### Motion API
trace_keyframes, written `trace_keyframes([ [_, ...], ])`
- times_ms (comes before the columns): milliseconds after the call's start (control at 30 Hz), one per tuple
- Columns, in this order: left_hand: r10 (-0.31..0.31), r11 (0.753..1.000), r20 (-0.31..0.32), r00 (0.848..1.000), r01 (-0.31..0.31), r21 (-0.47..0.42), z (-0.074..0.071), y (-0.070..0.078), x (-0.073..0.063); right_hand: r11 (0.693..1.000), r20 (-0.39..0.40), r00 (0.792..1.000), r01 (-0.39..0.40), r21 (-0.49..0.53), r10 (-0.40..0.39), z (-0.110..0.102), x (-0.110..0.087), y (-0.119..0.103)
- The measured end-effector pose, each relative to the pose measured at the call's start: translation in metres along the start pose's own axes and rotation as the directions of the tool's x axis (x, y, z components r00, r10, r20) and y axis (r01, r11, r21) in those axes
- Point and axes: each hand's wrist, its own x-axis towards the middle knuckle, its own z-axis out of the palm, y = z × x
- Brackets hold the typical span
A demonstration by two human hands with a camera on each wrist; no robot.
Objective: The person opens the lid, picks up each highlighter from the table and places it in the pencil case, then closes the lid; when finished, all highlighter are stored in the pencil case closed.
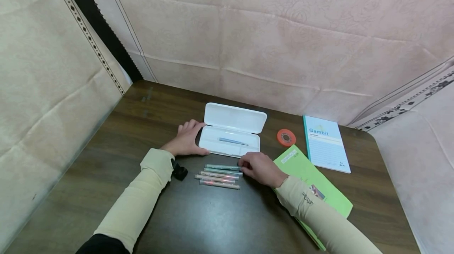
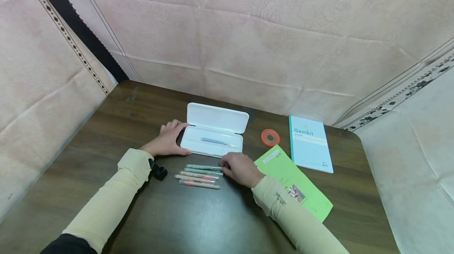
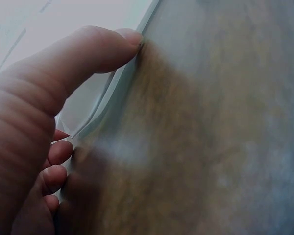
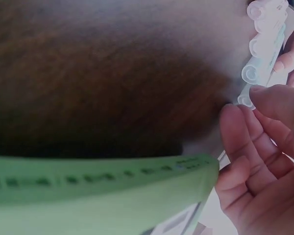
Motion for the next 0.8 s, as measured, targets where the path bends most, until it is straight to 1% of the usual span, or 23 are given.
trace_keyframes([
  [167,0.004,1.0,-0.001,1.0,-0.004,0.001,0.0,0.001,-0.001,0.999,-0.02,0.999,-0.03,0.034,0.031,-0.007,-0.002,-0.002],
  [367,0.007,1.0,-0.011,1.0,-0.007,0.002,0.0,0.0,-0.001,0.998,-0.098,0.994,-0.052,0.047,0.057,-0.029,-0.001,0.0],
  [567,0.005,1.0,-0.012,1.0,-0.005,-0.008,0.002,-0.002,0.0,0.986,-0.144,0.977,-0.147,0.084,0.158,-0.049,0.014,0.016],
  [700,0.007,1.0,-0.011,1.0,-0.007,-0.007,0.002,-0.003,0.0,0.977,-0.17,0.964,-0.194,0.084,0.206,-0.053,0.025,0.029],
  [800,0.008,1.0,-0.01,1.0,-0.008,-0.003,0.002,-0.003,0.0,0.97,-0.167,0.958,-0.22,0.1,0.234,-0.051,0.031,0.037],
])
